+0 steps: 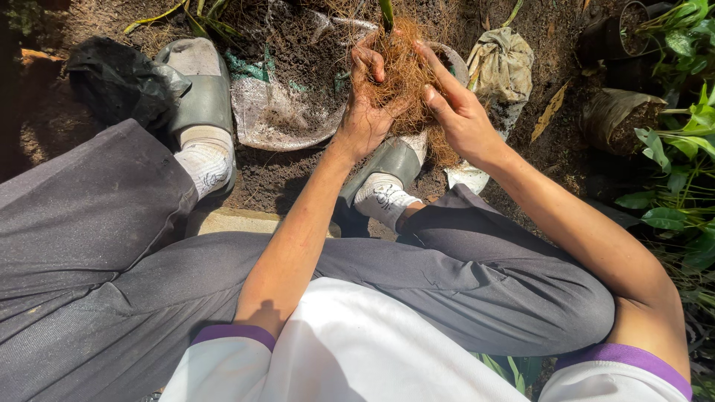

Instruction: The person sits on the ground and works a seedling's root ball, teasing apart the coconut coir and roots by hand and pulling away loose fibers. They turn the root ball over and continue separating the coir mat around the roots.

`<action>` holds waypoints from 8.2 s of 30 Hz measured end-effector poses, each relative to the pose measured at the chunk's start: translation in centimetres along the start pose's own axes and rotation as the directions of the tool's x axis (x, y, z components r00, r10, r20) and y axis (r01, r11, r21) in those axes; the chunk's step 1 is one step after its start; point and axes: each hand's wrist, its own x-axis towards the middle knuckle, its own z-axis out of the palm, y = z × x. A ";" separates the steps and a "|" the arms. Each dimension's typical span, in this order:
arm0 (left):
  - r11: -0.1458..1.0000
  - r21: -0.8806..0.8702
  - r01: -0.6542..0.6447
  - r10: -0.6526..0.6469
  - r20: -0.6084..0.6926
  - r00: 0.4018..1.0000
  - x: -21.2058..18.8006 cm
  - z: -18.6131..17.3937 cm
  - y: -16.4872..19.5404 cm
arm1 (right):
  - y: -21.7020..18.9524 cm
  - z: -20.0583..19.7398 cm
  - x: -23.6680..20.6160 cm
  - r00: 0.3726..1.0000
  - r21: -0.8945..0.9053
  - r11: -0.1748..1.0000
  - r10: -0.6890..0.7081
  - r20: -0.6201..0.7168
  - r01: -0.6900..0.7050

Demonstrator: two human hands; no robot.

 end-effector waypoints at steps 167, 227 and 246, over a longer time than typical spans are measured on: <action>0.548 -0.794 0.263 -0.445 -0.010 0.896 1.7 -1.1 2.9 | -7.4 -2.8 -1.3 0.724 -0.528 0.565 -0.673 0.151 0.634; 0.333 -0.931 0.150 -0.700 -0.138 0.701 1.7 -1.9 0.0 | -2.9 0.9 0.3 0.907 -0.423 0.802 -0.381 0.180 0.421; 0.243 -0.953 0.179 -0.640 -0.019 0.768 2.0 -2.5 0.7 | 0.0 -1.8 0.4 0.981 -0.278 0.941 -0.181 0.067 0.193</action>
